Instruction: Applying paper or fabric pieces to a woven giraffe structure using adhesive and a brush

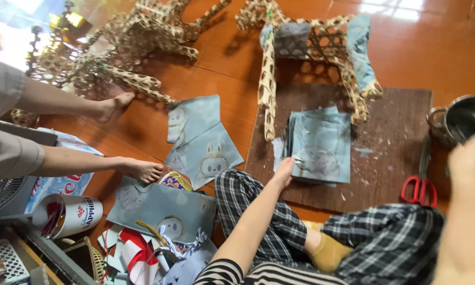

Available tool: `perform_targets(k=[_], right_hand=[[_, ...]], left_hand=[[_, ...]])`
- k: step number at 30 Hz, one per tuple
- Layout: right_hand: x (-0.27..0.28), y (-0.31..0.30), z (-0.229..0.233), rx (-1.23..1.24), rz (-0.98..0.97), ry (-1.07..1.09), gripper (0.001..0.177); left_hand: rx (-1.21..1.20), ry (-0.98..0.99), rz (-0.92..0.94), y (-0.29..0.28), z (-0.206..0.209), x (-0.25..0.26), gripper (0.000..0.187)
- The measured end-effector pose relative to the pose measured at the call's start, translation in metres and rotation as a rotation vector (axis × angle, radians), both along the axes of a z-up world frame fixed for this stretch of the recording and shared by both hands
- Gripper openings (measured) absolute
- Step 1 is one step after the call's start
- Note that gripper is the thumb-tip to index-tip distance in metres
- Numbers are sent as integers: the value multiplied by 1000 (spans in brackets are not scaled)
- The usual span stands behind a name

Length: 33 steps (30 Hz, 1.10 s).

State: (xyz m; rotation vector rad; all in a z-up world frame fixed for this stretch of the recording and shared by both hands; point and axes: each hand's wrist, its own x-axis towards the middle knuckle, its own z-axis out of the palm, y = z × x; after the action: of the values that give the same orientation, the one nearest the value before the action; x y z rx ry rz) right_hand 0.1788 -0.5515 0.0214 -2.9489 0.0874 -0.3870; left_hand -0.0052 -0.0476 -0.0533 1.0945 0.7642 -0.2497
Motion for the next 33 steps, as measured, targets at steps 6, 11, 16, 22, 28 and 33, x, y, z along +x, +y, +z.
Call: perform_targets(k=[6,11,16,22,28,33], right_hand=[[-29,103,35,-82,269,-162,14],[-24,89,-102,443,147,109,32],[-18,88,-128,492,56,176,56],[-15,114,-62,408,-18,470,72],[-15,134,-61,215,-59,550,81],[-32,123,-81,623,139,357,60]], left_hand=[[27,51,11,7,-7,-3,41],[117,103,-11,8,6,-18,46],[172,93,12,4,21,-26,58],[98,99,44,9,-10,-18,47],[93,123,32,9,-4,-17,43],[18,144,64,9,1,-13,52]])
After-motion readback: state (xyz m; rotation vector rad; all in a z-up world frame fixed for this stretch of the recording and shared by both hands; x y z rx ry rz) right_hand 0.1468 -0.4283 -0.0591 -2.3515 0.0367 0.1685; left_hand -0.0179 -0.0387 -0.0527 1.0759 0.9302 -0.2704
